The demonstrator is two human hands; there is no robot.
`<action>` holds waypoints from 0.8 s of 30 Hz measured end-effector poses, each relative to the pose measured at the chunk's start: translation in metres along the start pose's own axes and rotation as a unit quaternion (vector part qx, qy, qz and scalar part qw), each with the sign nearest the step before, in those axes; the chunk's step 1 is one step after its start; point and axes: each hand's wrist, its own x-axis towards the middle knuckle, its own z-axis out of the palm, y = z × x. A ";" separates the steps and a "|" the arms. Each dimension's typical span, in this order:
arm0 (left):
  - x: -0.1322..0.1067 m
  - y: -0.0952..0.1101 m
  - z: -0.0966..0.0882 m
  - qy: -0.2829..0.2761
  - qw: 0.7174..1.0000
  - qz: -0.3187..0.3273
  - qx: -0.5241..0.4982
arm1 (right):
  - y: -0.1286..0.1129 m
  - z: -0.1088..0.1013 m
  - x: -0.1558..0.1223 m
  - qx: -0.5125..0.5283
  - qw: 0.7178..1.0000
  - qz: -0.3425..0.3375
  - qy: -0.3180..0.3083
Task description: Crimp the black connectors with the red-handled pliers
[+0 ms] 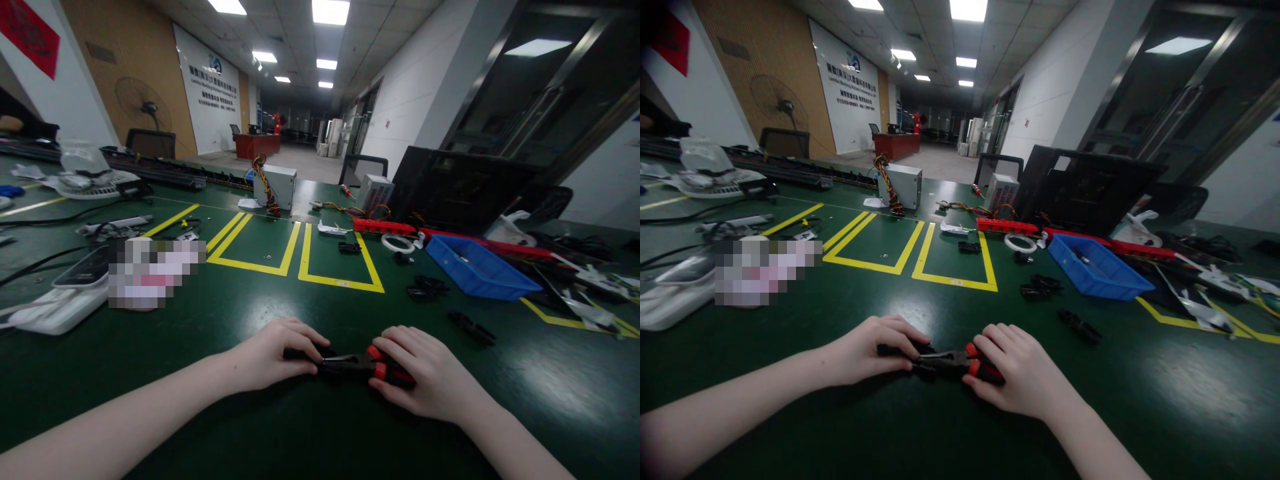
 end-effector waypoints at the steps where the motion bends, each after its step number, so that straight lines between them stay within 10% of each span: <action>1: 0.000 0.000 0.000 0.000 1.000 -0.001 -0.002 | 0.001 0.000 -0.001 -0.002 1.000 -0.006 0.007; 9: 0.000 0.003 0.000 -0.001 1.000 -0.011 0.009 | 0.006 0.004 -0.001 -0.045 0.995 -0.036 0.085; 24: -0.001 0.005 -0.001 -0.003 0.999 -0.029 0.019 | 0.016 0.005 -0.007 0.030 0.993 0.088 -0.071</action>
